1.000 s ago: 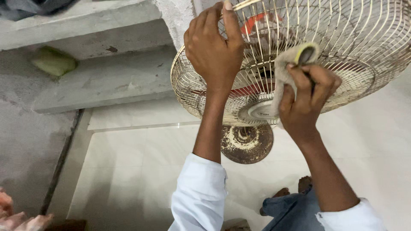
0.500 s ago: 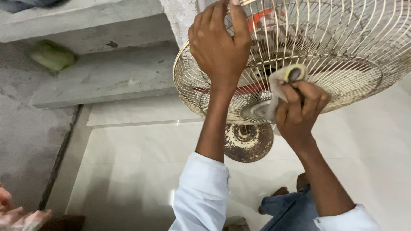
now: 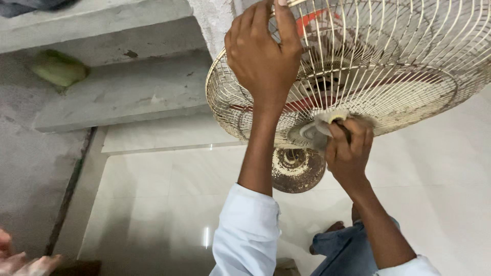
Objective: The person wipes the metal cage of a standing fan with a cloth. They rotate the fan head to access different sections and continue wiping the exterior surface.
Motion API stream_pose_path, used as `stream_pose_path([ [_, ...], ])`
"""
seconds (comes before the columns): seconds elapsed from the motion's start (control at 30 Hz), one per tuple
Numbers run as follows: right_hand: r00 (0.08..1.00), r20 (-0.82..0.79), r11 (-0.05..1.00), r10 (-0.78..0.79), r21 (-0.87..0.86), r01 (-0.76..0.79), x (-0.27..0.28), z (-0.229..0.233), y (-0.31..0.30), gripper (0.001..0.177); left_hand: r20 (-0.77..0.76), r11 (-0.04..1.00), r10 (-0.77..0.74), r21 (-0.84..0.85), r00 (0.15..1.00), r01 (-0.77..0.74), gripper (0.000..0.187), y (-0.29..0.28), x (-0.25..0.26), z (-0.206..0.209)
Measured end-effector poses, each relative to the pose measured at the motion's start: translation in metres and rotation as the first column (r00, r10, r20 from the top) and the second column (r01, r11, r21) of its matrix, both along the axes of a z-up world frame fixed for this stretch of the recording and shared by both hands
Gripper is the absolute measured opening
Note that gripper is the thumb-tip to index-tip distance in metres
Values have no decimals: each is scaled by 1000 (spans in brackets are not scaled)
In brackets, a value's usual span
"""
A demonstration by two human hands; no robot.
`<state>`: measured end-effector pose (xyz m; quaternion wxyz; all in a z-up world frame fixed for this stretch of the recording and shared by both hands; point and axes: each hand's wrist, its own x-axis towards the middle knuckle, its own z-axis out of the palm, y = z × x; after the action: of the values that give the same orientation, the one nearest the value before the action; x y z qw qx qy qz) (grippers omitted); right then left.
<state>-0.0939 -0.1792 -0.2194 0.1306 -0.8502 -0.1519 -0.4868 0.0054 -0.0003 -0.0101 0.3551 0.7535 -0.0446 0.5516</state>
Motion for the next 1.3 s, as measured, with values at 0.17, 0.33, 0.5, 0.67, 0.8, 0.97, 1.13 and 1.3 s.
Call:
stream_pose_path([
  [0.17, 984, 172, 997, 49, 58, -60, 13, 71, 10, 26, -7, 1000, -21, -9, 1000, 21, 41, 1, -4, 4],
  [0.33, 984, 174, 997, 27, 68, -39, 18, 115, 19, 38, -5, 1000, -19, 1, 1000, 19, 39, 1, -6, 3],
  [0.5, 997, 64, 999, 49, 16, -50, -6, 63, 24, 35, 7, 1000, -24, -14, 1000, 24, 38, 4, -3, 6],
  [0.67, 998, 23, 997, 63, 41, -64, -8, 68, 20, 38, 4, 1000, -7, -23, 1000, 7, 37, 3, -7, 7],
  [0.8, 992, 119, 998, 50, 38, -54, 9, 118, 11, 42, 11, 1000, -19, -6, 1000, 19, 39, 4, -5, 4],
  [0.97, 950, 304, 997, 68, -50, -55, 39, 142, 7, 44, -17, 999, -21, 33, 1000, 22, 42, 6, -2, 1],
  [1.13, 929, 346, 986, 131, -141, -87, 44, 138, -5, 43, -33, 998, -48, 34, 998, 49, 42, 6, -14, 4],
  [1.3, 930, 339, 984, 141, -156, -92, 41, 147, 0, 47, -31, 997, -57, 46, 998, 58, 37, 8, -20, 9],
])
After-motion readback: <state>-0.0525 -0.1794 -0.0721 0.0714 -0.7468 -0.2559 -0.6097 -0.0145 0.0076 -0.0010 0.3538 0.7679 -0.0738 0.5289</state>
